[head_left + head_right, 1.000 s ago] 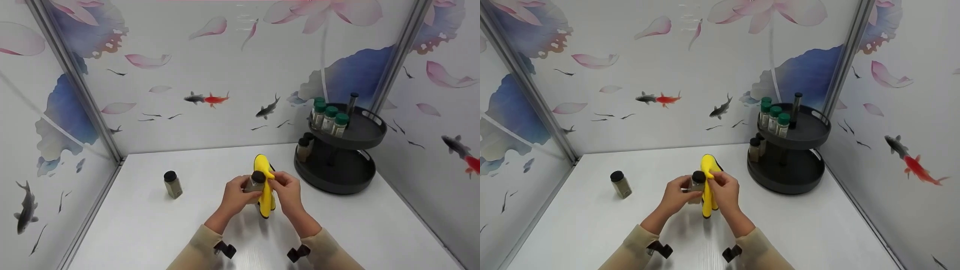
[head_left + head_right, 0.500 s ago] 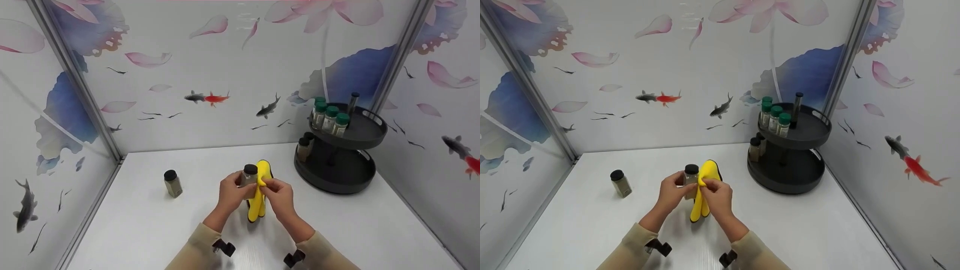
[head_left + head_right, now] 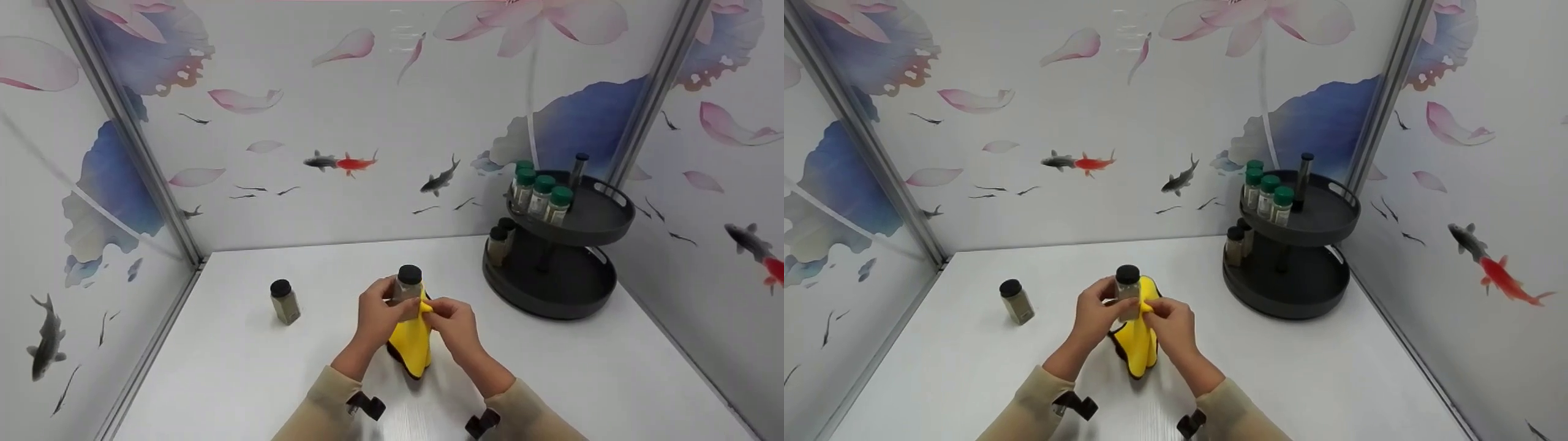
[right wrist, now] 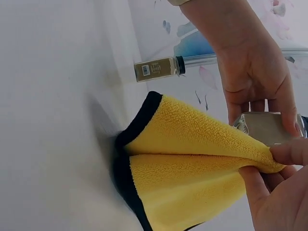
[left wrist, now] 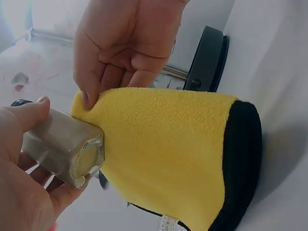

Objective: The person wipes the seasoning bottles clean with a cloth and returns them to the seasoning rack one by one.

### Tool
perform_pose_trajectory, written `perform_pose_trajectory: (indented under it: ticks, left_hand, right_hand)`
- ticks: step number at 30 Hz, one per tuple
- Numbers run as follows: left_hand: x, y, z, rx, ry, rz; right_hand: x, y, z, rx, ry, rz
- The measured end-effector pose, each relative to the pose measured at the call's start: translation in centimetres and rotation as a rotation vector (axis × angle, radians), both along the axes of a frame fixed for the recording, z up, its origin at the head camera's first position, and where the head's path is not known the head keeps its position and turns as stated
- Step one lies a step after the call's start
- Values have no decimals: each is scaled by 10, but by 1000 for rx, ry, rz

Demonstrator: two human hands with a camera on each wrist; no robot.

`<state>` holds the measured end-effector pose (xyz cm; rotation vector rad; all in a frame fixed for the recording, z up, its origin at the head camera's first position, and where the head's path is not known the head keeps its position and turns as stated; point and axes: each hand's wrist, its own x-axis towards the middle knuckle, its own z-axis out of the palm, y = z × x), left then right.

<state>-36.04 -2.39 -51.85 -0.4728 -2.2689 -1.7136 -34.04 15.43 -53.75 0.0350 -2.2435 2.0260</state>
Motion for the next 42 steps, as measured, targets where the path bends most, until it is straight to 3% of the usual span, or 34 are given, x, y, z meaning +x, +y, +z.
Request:
perform_pose_trajectory:
  ticks: [7,17,27,35,42]
  left_hand:
    - [2,4,-6,-17,-12,-141]
    - [7,13,-12,-52,-56,-185]
    - [7,13,-13,-51,-80,-149]
    - [4,11,-11,-13,-134,-123]
    - [1,9,-10,-21,-153,-53]
  right_hand:
    - [-11,10,2,-56,-91,0]
    - [-10,26,23,-133,-15,-12]
    - [-3,23,29,-117,120,-47]
    - [6,17,32,-43,196,-94]
    - [11,12,27,56,268,-112]
